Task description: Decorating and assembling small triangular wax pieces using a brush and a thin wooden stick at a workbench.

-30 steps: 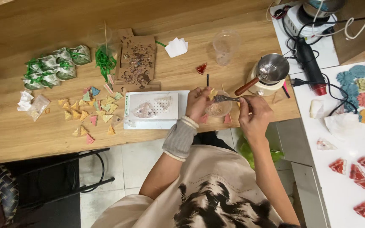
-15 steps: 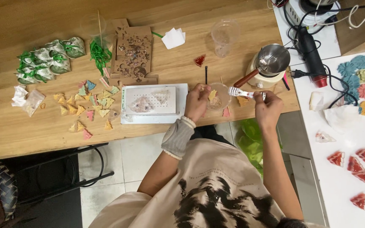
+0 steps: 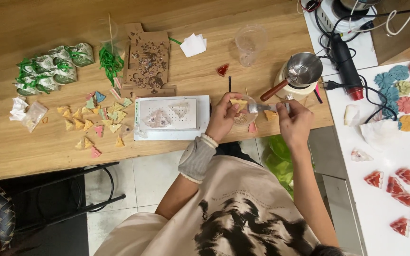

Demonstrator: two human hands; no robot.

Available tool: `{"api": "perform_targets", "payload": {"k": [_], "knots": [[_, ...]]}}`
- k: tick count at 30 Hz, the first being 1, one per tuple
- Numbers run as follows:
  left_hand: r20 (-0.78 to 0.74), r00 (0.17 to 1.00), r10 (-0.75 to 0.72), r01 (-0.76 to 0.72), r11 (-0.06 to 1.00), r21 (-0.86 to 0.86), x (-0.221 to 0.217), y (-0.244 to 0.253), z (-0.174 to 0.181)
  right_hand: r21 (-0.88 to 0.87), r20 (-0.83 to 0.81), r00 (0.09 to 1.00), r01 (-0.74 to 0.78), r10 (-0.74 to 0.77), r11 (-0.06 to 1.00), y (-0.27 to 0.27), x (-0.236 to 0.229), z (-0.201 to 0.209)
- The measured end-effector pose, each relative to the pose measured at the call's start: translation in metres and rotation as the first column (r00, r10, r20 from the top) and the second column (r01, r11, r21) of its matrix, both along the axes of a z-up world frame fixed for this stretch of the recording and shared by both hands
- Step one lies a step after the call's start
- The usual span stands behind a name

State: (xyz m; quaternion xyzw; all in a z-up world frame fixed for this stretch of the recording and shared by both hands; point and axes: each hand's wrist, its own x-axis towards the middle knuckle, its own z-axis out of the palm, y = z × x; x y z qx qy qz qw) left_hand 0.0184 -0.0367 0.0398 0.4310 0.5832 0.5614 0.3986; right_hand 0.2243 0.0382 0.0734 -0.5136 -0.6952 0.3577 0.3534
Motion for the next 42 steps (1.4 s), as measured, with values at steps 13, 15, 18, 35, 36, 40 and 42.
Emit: {"api": "perform_targets", "payload": {"k": [13, 15, 18, 35, 36, 40, 42], "knots": [[0.010, 0.987, -0.159, 0.159, 0.986, 0.052, -0.001, -0.005, 0.028, 0.242, -0.086, 0.996, -0.007, 0.028, 0.970, -0.009, -0.010, 0.023], [-0.007, 0.986, -0.167, 0.167, 0.985, 0.043, -0.001, -0.005, 0.032, 0.306, -0.071, 0.997, 0.016, 0.006, 0.952, -0.010, -0.010, 0.021], [-0.063, 0.986, -0.153, 0.154, 0.988, 0.001, -0.003, -0.006, 0.037, 0.311, -0.033, 0.999, 0.043, -0.035, 0.950, -0.011, -0.009, 0.018], [-0.185, 0.976, -0.112, 0.129, 0.989, 0.078, -0.010, -0.006, 0.012, 0.038, 0.018, 0.998, 0.064, -0.065, 0.997, 0.001, -0.006, 0.008], [-0.185, 0.976, -0.113, 0.129, 0.988, 0.079, -0.011, -0.006, 0.013, 0.039, 0.017, 0.998, 0.065, -0.065, 0.997, 0.002, -0.004, 0.009], [-0.199, 0.975, -0.102, 0.104, 0.995, -0.002, -0.011, -0.010, 0.030, -0.042, -0.032, 0.996, 0.077, -0.078, 0.996, 0.005, -0.001, 0.006], [-0.190, 0.976, -0.110, 0.099, 0.993, -0.064, -0.011, -0.012, 0.036, -0.074, -0.091, 0.994, 0.047, -0.054, 0.996, 0.006, -0.002, 0.004]]}}
